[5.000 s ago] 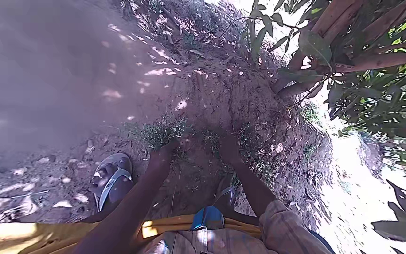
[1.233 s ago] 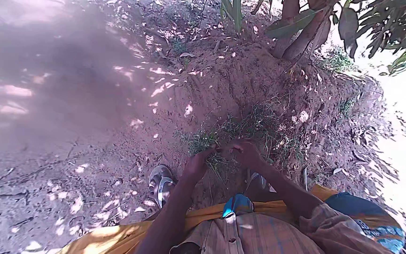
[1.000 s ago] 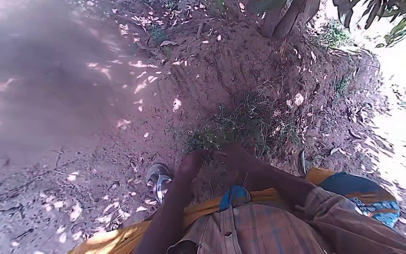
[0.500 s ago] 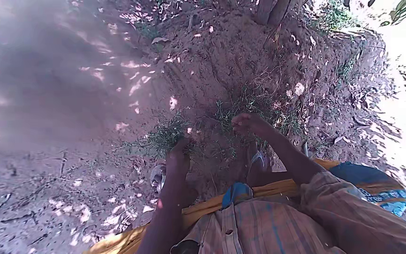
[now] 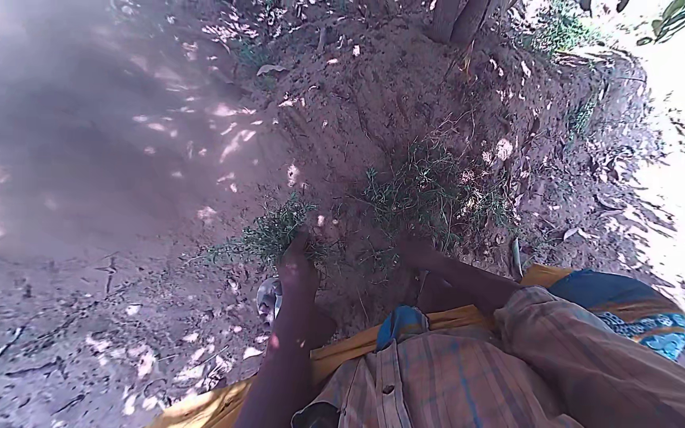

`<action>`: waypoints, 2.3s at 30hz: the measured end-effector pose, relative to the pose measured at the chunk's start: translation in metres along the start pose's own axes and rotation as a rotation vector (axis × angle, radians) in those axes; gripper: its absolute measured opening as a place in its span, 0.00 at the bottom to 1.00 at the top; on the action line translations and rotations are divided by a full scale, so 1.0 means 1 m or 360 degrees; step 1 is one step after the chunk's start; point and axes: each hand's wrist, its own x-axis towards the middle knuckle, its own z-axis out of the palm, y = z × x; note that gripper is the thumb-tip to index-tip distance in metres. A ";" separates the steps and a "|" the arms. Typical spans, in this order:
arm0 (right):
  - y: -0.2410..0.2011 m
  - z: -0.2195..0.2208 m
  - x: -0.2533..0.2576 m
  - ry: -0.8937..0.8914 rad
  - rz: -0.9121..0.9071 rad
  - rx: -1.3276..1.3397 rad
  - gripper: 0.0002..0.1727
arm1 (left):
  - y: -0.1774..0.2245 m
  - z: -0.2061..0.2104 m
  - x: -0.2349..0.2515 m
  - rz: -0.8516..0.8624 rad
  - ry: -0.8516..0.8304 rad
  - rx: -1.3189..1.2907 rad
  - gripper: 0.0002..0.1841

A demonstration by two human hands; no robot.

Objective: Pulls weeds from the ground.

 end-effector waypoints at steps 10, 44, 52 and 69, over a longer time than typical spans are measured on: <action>-0.017 -0.092 -0.042 0.0552 -0.0409 0.0684 0.16 | 0.001 -0.003 0.003 0.0032 -0.0042 0.0029 0.09; -0.039 -0.049 -0.038 0.0242 -0.0962 0.2121 0.17 | 0.020 0.011 -0.028 -0.0441 -0.0509 -0.0586 0.13; -0.039 -0.056 -0.042 0.0527 -0.0998 0.2085 0.13 | 0.011 0.007 -0.008 -0.0277 -0.0452 -0.0803 0.17; -0.056 -0.034 -0.052 0.1089 -0.1114 0.0693 0.21 | 0.007 0.011 -0.026 -0.0421 -0.0664 -0.0565 0.11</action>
